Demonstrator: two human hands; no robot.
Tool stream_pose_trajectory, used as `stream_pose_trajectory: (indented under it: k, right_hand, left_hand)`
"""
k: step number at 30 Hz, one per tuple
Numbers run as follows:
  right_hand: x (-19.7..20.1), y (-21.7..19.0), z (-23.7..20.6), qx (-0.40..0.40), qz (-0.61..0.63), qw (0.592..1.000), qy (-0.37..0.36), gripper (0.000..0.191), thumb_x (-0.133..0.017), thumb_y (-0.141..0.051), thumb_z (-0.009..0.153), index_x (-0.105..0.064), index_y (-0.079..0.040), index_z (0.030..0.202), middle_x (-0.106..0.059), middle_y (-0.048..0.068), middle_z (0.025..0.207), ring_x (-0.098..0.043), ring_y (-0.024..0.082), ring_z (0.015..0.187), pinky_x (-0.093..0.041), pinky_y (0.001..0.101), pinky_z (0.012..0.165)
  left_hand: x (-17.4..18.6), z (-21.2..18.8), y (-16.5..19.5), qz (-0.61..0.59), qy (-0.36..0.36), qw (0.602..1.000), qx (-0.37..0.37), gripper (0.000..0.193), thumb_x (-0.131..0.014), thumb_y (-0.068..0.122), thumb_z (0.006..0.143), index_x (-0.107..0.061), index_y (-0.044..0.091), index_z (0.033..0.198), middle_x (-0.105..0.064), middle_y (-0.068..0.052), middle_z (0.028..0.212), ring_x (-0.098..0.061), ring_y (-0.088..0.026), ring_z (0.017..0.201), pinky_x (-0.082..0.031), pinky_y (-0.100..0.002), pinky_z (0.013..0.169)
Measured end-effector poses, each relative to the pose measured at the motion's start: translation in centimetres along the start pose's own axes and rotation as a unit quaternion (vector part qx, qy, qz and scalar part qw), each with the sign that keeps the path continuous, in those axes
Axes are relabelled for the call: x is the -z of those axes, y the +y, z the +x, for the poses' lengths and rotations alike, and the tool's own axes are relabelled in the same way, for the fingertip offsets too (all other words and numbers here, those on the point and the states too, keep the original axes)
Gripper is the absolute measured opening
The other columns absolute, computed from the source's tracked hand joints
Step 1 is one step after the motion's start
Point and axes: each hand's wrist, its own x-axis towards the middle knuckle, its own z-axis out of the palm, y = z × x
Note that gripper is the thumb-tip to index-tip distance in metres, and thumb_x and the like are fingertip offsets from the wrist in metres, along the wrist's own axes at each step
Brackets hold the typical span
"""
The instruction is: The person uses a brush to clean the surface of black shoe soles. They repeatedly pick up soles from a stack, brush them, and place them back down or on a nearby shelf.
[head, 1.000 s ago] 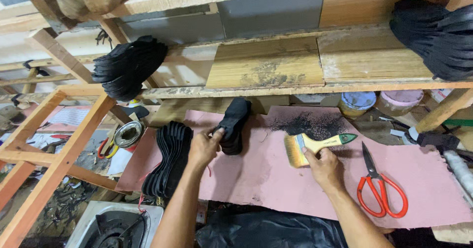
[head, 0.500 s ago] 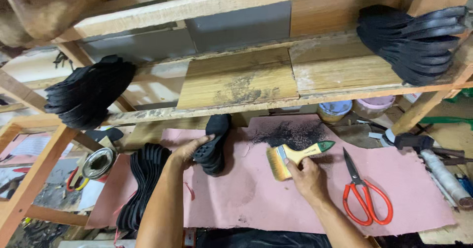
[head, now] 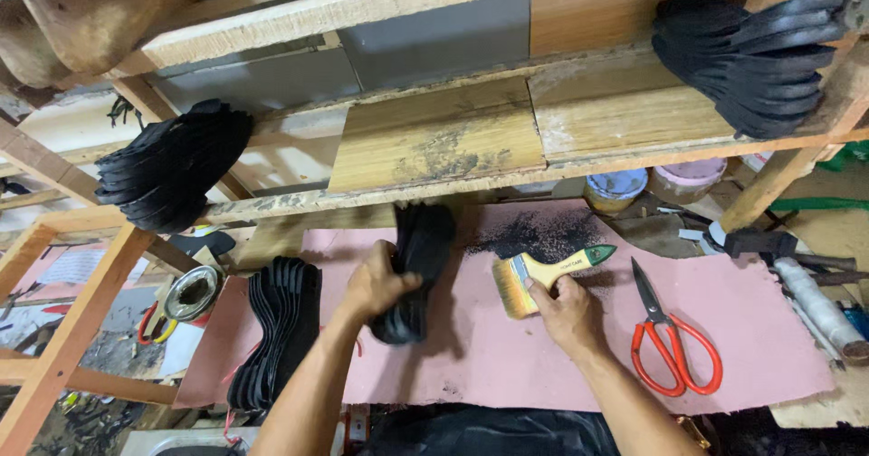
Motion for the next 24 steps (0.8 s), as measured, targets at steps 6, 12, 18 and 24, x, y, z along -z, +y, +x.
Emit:
stream_pose_trajectory:
  k: [6,12,18,24]
  right_hand:
    - [-0.3,0.4,-0.3,0.017,0.009,1.0,0.02,0.046,-0.068,-0.05,0.087,-0.073,-0.006,0.096,-0.076,0.017,0.09,-0.074,0.037,0.086,-0.056,0.0456,0.076]
    - [-0.2,0.5,-0.1,0.012,-0.022,1.0,0.009,0.048,-0.065,-0.053,0.087,-0.072,-0.007,0.096,-0.076,0.018,0.087,-0.073,0.039,0.083,-0.055,0.0482,0.075]
    - [-0.4,0.5,-0.2,0.006,-0.04,0.999,0.007,0.049,-0.065,-0.054,0.088,-0.07,-0.005,0.093,-0.075,0.019,0.084,-0.073,0.039,0.08,-0.055,0.0488,0.074]
    - [-0.7,0.5,-0.5,0.038,-0.005,0.998,0.044,0.047,-0.066,-0.053,0.086,-0.071,-0.006,0.09,-0.075,0.018,0.084,-0.072,0.039,0.08,-0.055,0.0484,0.072]
  left_hand:
    - [-2.9,-7.1,-0.4,0.228,0.046,0.959,-0.16,0.093,-0.079,0.034,0.078,-0.033,0.003,0.153,-0.049,-0.023,0.146,-0.043,-0.041,0.139,-0.029,-0.056,0.117]
    - [-3.0,-7.0,-0.3,0.228,0.048,0.964,-0.127,0.111,-0.081,0.055,0.071,-0.026,0.005,0.154,-0.038,-0.026,0.155,-0.025,-0.045,0.147,-0.012,-0.06,0.118]
    - [-3.5,-5.2,-0.1,0.243,0.011,0.964,-0.105,0.086,-0.068,0.064,0.087,-0.041,0.002,0.139,-0.056,-0.019,0.137,-0.047,-0.035,0.138,-0.018,-0.053,0.126]
    - [-2.6,-5.0,-1.7,0.192,0.0,0.96,-0.206,0.094,-0.072,0.054,0.083,-0.032,0.0,0.149,-0.055,-0.023,0.131,-0.05,-0.037,0.129,-0.028,-0.055,0.111]
